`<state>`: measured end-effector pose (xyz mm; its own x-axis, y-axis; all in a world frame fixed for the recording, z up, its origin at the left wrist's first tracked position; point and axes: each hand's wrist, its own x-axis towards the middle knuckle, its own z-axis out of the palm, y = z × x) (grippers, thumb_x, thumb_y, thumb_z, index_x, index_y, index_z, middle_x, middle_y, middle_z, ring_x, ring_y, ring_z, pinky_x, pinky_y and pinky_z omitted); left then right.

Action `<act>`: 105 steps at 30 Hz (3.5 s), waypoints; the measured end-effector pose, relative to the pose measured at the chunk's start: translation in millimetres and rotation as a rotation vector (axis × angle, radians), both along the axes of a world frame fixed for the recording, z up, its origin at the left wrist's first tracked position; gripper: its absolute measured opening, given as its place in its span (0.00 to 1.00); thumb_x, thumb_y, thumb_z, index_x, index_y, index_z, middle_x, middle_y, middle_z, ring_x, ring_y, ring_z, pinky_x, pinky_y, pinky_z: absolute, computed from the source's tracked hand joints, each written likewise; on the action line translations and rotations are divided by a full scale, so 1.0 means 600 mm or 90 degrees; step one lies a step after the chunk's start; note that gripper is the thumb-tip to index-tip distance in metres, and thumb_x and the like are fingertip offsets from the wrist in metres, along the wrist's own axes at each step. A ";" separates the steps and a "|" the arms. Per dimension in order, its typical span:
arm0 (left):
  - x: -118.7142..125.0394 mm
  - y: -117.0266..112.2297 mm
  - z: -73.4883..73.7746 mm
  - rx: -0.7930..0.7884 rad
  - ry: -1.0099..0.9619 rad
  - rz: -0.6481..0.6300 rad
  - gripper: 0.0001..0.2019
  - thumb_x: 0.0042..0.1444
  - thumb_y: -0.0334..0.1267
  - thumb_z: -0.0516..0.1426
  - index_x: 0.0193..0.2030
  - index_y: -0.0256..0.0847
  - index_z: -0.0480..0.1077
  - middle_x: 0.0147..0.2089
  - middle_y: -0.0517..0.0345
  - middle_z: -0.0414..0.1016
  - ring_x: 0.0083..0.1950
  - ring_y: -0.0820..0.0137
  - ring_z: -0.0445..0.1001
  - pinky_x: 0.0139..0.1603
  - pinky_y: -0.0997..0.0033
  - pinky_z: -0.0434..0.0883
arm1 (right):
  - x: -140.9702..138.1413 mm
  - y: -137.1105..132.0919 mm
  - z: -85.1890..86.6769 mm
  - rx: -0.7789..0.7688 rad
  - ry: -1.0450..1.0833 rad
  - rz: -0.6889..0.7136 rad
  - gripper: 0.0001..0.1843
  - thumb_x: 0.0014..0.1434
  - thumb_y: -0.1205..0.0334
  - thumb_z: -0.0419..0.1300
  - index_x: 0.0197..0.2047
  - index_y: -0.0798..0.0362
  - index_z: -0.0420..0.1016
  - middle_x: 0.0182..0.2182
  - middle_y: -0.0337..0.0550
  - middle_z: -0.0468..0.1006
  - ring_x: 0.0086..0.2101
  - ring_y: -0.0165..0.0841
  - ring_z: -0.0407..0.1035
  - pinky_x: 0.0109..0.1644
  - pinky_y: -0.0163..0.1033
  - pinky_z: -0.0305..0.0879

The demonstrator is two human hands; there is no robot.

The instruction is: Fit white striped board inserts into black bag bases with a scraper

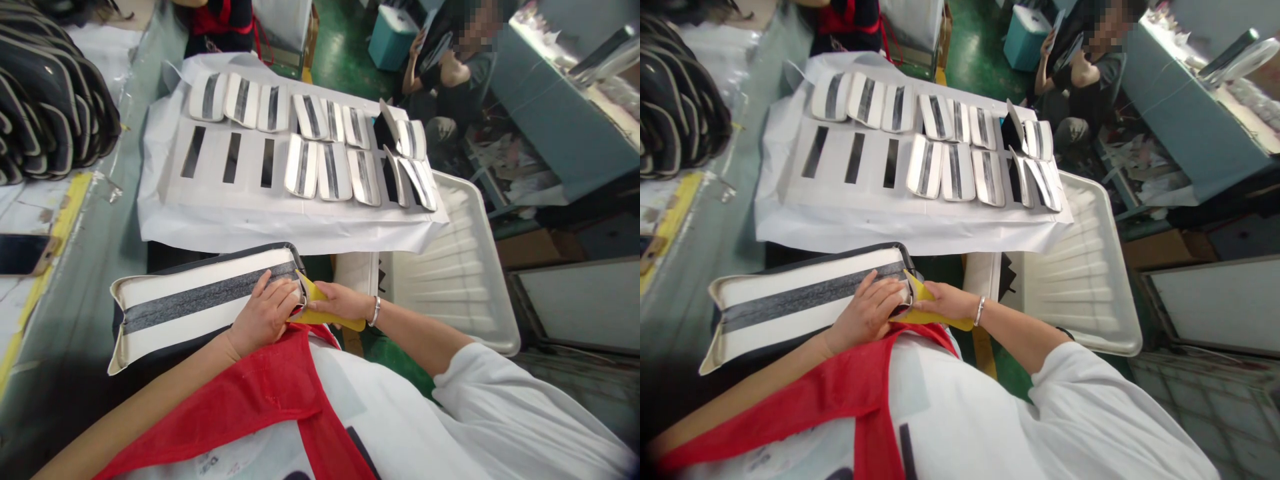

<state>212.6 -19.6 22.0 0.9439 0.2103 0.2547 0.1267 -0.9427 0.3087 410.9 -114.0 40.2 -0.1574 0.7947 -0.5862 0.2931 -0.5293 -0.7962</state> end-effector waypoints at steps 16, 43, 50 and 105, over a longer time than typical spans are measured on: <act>-0.004 0.007 0.002 -0.094 0.011 -0.003 0.22 0.46 0.29 0.55 0.51 0.37 0.65 0.56 0.46 0.69 0.59 0.59 0.63 0.67 0.49 0.47 | -0.019 -0.014 -0.038 0.148 -0.106 -0.028 0.20 0.58 0.46 0.53 0.38 0.58 0.65 0.33 0.42 0.71 0.31 0.30 0.62 0.32 0.34 0.61; -0.001 0.012 0.018 -0.124 0.056 0.000 0.11 0.48 0.34 0.56 0.41 0.40 0.70 0.65 0.48 0.56 0.68 0.57 0.47 0.67 0.47 0.44 | -0.014 -0.007 0.005 0.090 -0.177 -0.030 0.14 0.56 0.52 0.57 0.36 0.55 0.67 0.28 0.44 0.73 0.25 0.30 0.65 0.21 0.33 0.57; 0.003 0.011 0.019 -0.108 0.054 -0.011 0.10 0.52 0.39 0.57 0.40 0.39 0.69 0.65 0.46 0.57 0.68 0.56 0.47 0.67 0.47 0.44 | -0.002 0.008 0.006 0.070 -0.108 -0.002 0.13 0.57 0.54 0.57 0.38 0.56 0.69 0.26 0.43 0.72 0.22 0.29 0.64 0.19 0.32 0.58; 0.128 0.006 0.006 0.107 0.072 -0.035 0.19 0.63 0.44 0.43 0.47 0.35 0.70 0.36 0.49 0.75 0.48 0.60 0.69 0.65 0.43 0.43 | -0.124 -0.071 -0.023 -0.011 0.357 -0.620 0.24 0.39 0.53 0.69 0.37 0.57 0.70 0.33 0.42 0.77 0.32 0.32 0.70 0.38 0.36 0.65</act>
